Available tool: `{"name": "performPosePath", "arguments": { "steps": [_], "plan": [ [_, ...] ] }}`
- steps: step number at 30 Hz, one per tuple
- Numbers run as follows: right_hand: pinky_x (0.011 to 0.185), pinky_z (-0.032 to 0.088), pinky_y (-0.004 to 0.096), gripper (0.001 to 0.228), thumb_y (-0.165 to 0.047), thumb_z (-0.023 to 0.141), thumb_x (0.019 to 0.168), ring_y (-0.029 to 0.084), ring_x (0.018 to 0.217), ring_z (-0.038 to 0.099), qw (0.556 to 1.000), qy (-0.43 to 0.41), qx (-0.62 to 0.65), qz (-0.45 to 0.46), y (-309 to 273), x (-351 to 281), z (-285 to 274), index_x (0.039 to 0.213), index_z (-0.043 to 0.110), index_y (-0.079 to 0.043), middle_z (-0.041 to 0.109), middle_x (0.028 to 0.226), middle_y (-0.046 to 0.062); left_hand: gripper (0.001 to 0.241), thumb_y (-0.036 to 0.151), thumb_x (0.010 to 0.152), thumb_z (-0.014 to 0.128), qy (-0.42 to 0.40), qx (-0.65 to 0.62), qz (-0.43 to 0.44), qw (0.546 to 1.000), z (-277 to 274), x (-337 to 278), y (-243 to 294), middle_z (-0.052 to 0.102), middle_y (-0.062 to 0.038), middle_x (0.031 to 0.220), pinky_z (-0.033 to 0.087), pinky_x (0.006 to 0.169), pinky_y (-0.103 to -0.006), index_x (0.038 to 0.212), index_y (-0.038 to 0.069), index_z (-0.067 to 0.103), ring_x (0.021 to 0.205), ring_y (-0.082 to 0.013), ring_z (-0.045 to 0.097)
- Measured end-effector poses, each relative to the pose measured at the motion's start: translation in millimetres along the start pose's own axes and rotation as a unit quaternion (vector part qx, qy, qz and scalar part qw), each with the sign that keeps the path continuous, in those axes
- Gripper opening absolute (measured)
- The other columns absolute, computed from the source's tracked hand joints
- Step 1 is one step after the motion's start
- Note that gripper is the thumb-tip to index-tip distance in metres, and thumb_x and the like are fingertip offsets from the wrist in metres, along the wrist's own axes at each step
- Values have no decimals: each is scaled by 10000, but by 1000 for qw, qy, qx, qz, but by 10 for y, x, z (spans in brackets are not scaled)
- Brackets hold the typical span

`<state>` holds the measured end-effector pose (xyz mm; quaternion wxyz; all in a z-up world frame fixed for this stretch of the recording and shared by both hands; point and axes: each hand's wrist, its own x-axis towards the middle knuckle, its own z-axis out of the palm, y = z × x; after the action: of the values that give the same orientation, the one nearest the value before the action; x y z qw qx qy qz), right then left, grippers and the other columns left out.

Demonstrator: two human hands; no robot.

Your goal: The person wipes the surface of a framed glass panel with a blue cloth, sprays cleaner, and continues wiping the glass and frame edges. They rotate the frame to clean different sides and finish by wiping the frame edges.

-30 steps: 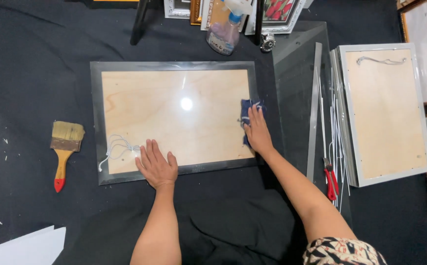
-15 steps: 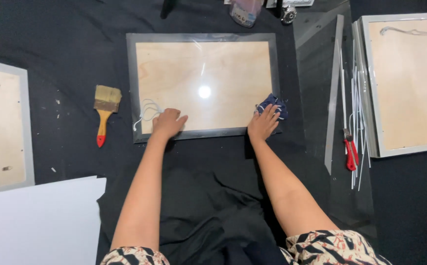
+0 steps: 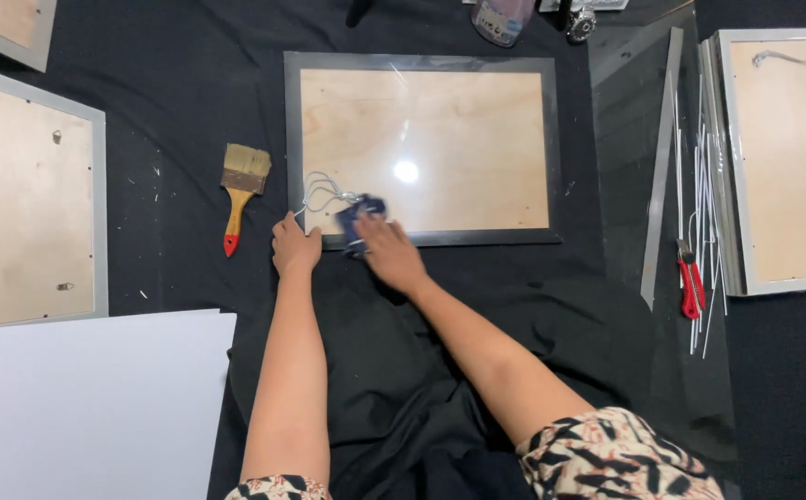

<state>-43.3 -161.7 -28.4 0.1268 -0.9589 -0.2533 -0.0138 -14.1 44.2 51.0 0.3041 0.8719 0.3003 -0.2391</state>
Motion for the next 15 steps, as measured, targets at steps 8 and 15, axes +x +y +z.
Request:
{"name": "performPosePath", "arguments": {
  "steps": [8,15],
  "plan": [
    [1211,266,537,614,-356,570,1049,313,1519,329,824,149,-110,536,1917,-597,133,1599,393,-147,362,1660,85,612,450,1014,576,46,-110,-24,993,232,657,-320,476,-200,1401,505,1019,-515,1485,69,490,1281,-421,543],
    [1162,312,550,643,-148,666,930,482,1426,415,981,144,57,116,-266,92,147,1523,459,-10,462,1550,253,616,429,1006,552,18,-77,-18,997,4,247,-79,452,-222,1434,469,1080,-503,1482,41,507,1306,-439,523]
  ]
}}
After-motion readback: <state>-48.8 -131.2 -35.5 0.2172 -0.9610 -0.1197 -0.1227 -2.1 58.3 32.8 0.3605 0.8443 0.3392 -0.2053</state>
